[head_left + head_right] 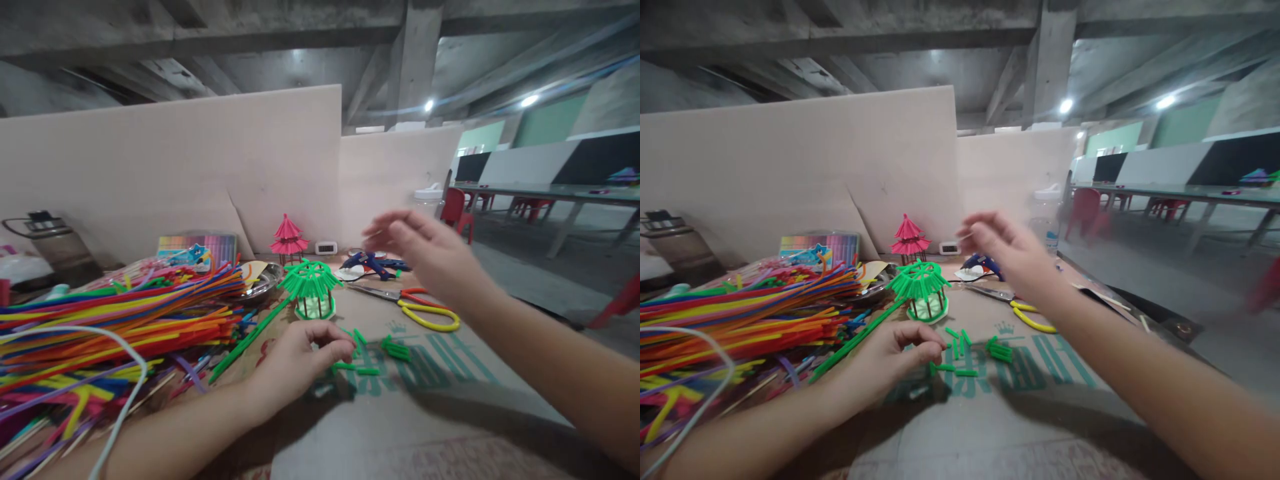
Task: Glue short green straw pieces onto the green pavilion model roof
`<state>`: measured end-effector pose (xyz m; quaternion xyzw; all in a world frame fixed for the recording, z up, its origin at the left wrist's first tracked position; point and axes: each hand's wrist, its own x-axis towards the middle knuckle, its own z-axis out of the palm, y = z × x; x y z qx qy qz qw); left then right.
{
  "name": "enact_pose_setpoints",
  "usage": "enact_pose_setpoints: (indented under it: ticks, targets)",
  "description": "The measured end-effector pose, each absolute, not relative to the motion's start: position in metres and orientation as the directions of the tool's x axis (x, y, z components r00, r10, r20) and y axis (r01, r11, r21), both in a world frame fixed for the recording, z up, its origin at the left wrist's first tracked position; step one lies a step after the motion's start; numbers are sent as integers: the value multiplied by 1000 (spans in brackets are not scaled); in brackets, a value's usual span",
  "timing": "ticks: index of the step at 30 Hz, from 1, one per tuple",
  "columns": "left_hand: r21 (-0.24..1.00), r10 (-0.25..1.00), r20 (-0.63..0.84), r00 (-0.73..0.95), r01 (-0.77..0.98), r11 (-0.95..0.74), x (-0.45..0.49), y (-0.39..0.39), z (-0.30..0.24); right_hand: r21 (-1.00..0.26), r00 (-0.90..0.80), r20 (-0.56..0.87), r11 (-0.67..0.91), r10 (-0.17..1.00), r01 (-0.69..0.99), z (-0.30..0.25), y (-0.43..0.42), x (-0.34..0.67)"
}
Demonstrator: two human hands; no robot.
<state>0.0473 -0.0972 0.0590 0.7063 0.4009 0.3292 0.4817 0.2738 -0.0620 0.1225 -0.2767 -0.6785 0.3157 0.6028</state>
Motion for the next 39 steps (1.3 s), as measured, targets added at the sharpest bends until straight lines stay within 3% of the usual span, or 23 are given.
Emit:
enact_pose_setpoints:
  ticks: [2, 4, 5, 7, 8, 10, 14, 18, 24, 30, 32, 35, 39]
  targets:
    - [942, 892, 98, 441, 247, -226, 46, -92, 53, -638, 66, 765, 738, 641, 220, 137, -46, 303]
    - [941, 905, 111, 411, 250, -229, 45, -86, 46, -568, 151, 810, 696, 567, 439, 145, -35, 325]
    - [941, 913, 122, 390, 247, -231, 45, -83, 44, -551, 121, 805, 655, 581, 517, 146, -33, 331]
    - [942, 915, 131, 381, 240, -235, 44, -80, 40, -510, -108, 719, 626, 687, 590, 143, -36, 329]
    - [944, 918, 131, 374, 236, -231, 44, -80, 40, -486, -278, 629, 646, 726, 589, 140, -41, 322]
    - [950, 919, 128, 372, 221, -222, 44, -81, 43, -427, -578, 452, 733, 680, 529, 131, -54, 300]
    - [971, 909, 149, 389, 119, -209, 45, -84, 49, -257, -794, 334, 860, 508, 442, 111, -72, 262]
    - [991, 923, 117, 367, 23, -135, 44, -79, 46, -198, -807, 417, 909, 418, 368, 95, -70, 256]
    - [990, 926, 121, 357, 26, -139, 43, -79, 42, -161, -769, 549, 944, 329, 289, 81, -66, 252]
    - [950, 882, 217, 419, 119, -290, 42, -81, 48, -260, -714, 562, 909, 417, 327, 90, -71, 248]
    - [886, 875, 199, 441, 301, -353, 36, -75, 50, -321, -670, 538, 860, 511, 398, 105, -73, 258]
    - [680, 858, 27, 513, 619, -392, 21, -62, 54, -372, -568, 532, 777, 627, 508, 130, -75, 280]
    - [368, 867, -19, 498, 810, -457, 0, -45, 57, -434, -512, 483, 702, 710, 565, 147, -74, 300]
